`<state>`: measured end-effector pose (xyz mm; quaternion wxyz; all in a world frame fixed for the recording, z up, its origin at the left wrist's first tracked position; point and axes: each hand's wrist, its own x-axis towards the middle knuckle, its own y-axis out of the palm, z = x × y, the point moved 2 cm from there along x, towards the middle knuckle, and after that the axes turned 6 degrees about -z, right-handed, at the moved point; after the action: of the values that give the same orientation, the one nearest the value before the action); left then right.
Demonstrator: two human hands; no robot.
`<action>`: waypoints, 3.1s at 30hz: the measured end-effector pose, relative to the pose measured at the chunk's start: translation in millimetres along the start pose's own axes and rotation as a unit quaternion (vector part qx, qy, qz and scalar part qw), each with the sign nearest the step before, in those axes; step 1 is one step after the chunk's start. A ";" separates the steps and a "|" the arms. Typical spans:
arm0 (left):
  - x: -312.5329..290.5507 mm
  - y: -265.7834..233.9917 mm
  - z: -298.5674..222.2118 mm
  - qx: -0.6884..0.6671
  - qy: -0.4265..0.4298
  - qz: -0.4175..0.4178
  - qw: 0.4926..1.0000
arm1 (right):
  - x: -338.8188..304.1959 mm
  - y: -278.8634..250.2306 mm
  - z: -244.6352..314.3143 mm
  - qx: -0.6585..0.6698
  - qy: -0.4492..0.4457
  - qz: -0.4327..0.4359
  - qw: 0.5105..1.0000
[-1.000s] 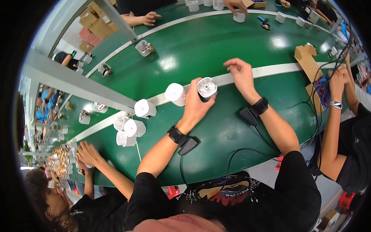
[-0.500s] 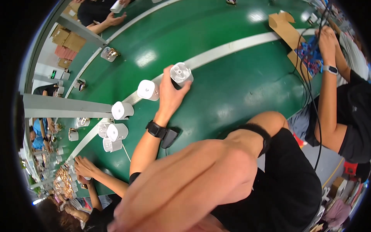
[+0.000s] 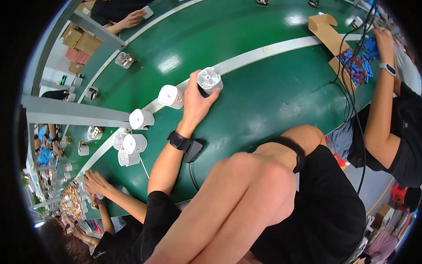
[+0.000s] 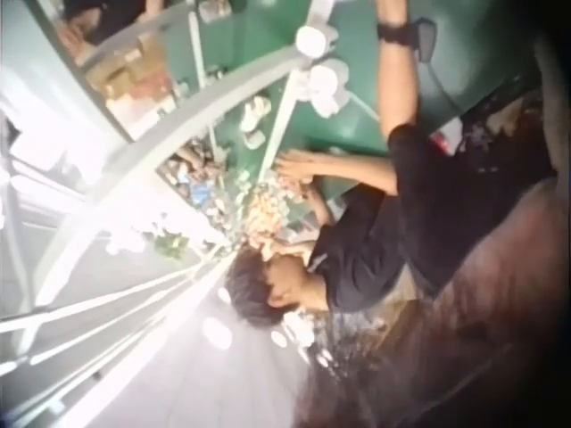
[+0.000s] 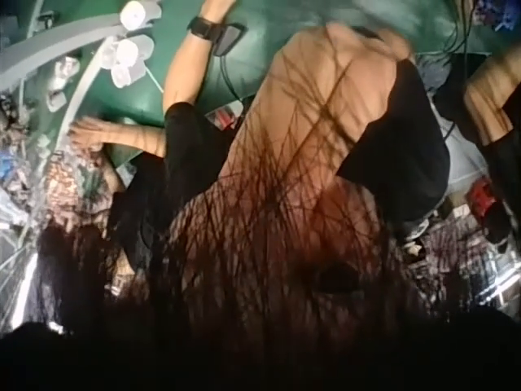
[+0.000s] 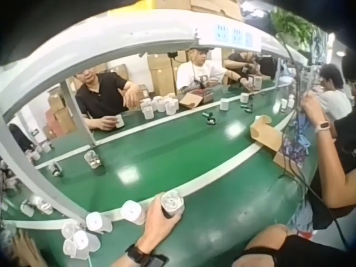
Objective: The person assembles electronic devices by inserting a blue battery and a circuit board into a white housing, then fitting a gold-colored cap on top. They press the components together by hand and place the completed unit on the green table.
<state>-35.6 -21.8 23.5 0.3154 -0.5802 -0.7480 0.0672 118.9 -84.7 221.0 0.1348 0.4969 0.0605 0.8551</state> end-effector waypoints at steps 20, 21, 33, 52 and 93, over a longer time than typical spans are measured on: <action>-8.5 -16.8 -2.3 -0.005 0.020 -0.024 0.999 | -137.1 -224.4 -93.4 -0.486 0.336 -0.253 0.766; -8.9 -16.1 -1.9 -0.003 0.020 -0.024 1.000 | -136.1 -219.8 -95.1 -0.550 0.313 -0.201 0.748; -6.0 -13.0 -5.2 -0.009 0.029 -0.004 1.000 | -122.6 -184.5 -95.8 -0.681 0.278 -0.089 0.671; -5.1 -14.5 -7.7 -0.003 0.021 -0.013 1.000 | -128.7 -188.8 -97.8 -0.620 0.333 -0.130 0.699; -13.1 -12.1 -0.2 -0.010 0.033 -0.025 0.999 | -143.8 -195.7 -101.2 -0.572 0.324 -0.157 0.737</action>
<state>-43.8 -37.6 24.2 0.3356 -0.5662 -0.7522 0.0327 132.2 63.7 4.2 0.4979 0.0030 -0.3227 0.8050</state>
